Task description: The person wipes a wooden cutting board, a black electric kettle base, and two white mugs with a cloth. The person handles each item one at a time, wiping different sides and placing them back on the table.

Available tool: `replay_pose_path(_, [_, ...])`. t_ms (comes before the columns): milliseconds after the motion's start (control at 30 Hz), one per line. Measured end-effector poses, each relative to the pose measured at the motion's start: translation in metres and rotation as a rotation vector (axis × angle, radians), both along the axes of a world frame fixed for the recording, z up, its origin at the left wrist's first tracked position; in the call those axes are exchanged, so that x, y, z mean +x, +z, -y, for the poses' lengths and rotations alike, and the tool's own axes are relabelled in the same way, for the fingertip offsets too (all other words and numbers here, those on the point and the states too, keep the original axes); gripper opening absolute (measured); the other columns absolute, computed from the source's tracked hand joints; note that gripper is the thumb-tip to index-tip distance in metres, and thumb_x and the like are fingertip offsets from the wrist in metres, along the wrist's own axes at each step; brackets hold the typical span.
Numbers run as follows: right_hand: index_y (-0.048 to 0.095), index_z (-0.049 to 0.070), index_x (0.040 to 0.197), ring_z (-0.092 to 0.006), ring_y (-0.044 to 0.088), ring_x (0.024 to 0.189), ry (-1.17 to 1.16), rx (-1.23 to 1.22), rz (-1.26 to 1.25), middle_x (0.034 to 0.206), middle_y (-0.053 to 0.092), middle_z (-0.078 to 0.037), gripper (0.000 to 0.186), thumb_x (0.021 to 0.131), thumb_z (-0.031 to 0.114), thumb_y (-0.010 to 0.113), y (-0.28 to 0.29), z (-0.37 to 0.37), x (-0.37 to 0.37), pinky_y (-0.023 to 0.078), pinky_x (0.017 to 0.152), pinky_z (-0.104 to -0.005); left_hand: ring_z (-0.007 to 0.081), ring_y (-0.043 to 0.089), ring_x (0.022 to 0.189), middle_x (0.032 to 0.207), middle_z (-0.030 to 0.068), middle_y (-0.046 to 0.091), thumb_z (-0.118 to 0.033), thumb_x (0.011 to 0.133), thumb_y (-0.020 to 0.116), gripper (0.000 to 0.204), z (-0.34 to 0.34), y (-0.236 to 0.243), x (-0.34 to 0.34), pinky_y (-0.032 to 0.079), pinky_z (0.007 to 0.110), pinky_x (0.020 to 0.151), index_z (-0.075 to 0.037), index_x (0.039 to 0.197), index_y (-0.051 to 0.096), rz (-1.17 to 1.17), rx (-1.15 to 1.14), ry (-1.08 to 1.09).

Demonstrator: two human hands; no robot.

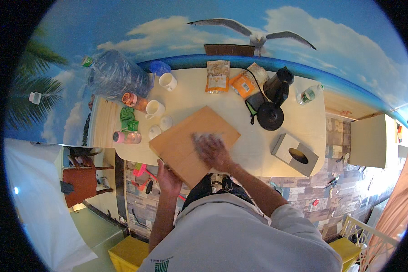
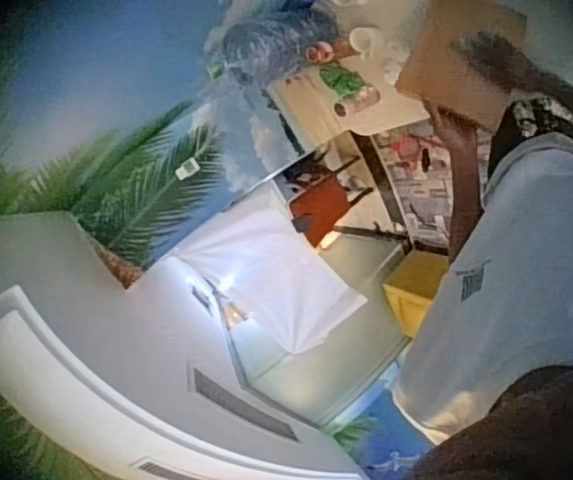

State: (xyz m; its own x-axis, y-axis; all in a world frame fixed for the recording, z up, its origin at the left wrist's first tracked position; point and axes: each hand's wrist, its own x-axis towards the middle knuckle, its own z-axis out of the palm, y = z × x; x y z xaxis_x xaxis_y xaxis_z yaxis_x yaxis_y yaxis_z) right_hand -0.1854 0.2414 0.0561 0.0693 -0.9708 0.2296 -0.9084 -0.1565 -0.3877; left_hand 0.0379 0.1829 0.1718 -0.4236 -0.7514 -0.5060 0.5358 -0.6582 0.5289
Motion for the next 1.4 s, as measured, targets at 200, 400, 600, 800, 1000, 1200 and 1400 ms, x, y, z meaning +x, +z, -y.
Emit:
replay_pose_path(200, [0.031, 0.008, 0.159, -0.0397, 0.032, 0.148, -0.042, 0.181, 0.660, 0.160, 0.037, -0.020, 0.060, 0.109, 0.042, 0.039, 0.012, 0.006, -0.063, 0.023, 0.122, -0.0456, 0.0296, 0.047, 0.138, 0.150, 0.0099, 0.048, -0.058, 0.103, 0.045, 0.066, 0.015, 0.073, -0.062, 0.041, 0.049, 0.111, -0.015, 0.153, 0.038, 0.038, -0.120, -0.168])
replay_pose_path(400, [0.038, 0.008, 0.156, -0.0288, 0.050, 0.135, -0.181, 0.390, 1.545, 0.147, 0.055, -0.014, 0.063, 0.108, 0.048, 0.043, 0.154, -0.017, -0.050, 0.037, 0.114, -0.0391, 0.0295, 0.050, 0.132, 0.149, 0.0123, 0.049, -0.067, 0.096, 0.052, 0.080, 0.002, 0.100, -0.114, 0.042, 0.055, 0.107, -0.012, 0.154, 0.038, 0.261, -0.326, -0.361])
replay_pose_path(600, [0.052, 0.002, 0.144, -0.0216, 0.063, 0.117, -0.389, 0.108, 1.960, 0.134, 0.063, -0.010, 0.060, 0.106, 0.049, 0.048, 0.124, -0.064, -0.105, 0.051, 0.099, -0.0354, 0.0192, 0.052, 0.130, 0.148, 0.0083, 0.053, -0.049, 0.093, 0.069, 0.083, -0.013, 0.066, -0.153, 0.044, 0.039, 0.106, -0.002, 0.155, 0.039, 0.281, -0.554, -0.758])
replay_pose_path(800, [0.055, 0.006, 0.137, -0.0255, 0.066, 0.115, -0.641, -0.007, 2.104, 0.126, 0.067, -0.010, 0.052, 0.103, 0.045, 0.054, 0.064, -0.114, -0.134, 0.054, 0.098, -0.0428, 0.0238, 0.063, 0.118, 0.126, 0.0157, 0.068, -0.042, 0.092, 0.074, 0.061, -0.007, -0.016, -0.138, 0.049, 0.036, 0.100, 0.000, 0.133, 0.061, 0.654, -0.506, -1.024])
replay_pose_path(1000, [0.063, 0.005, 0.126, -0.0249, 0.070, 0.101, -0.817, -0.035, 2.206, 0.116, 0.071, -0.008, 0.034, 0.099, 0.025, 0.064, -0.025, -0.131, -0.104, 0.059, 0.089, -0.0431, 0.0379, 0.058, 0.126, 0.133, 0.0256, 0.062, -0.037, 0.086, 0.076, 0.057, 0.010, -0.167, -0.069, 0.047, 0.046, 0.104, 0.001, 0.126, 0.064, 1.133, -1.048, -0.906])
replay_pose_path(1200, [0.064, -0.001, 0.122, -0.0281, 0.070, 0.099, -1.134, -0.009, 2.087, 0.113, 0.071, -0.012, 0.030, 0.099, 0.019, 0.062, -0.071, -0.124, -0.088, 0.059, 0.087, -0.0463, 0.0440, 0.044, 0.139, 0.144, 0.0287, 0.051, -0.031, 0.086, 0.073, 0.063, 0.056, -0.154, -0.048, 0.038, 0.050, 0.115, -0.001, 0.138, 0.054, 1.546, -1.018, -0.865])
replay_pose_path(1400, [0.065, -0.003, 0.117, -0.0268, 0.069, 0.098, -0.867, -0.107, 1.755, 0.111, 0.069, -0.012, 0.028, 0.099, 0.017, 0.057, -0.143, -0.133, -0.088, 0.060, 0.086, -0.0442, 0.0440, 0.051, 0.131, 0.141, 0.0312, 0.051, -0.028, 0.089, 0.070, 0.066, 0.121, -0.180, -0.036, 0.044, 0.050, 0.108, -0.002, 0.144, 0.046, 1.676, -1.132, -0.759])
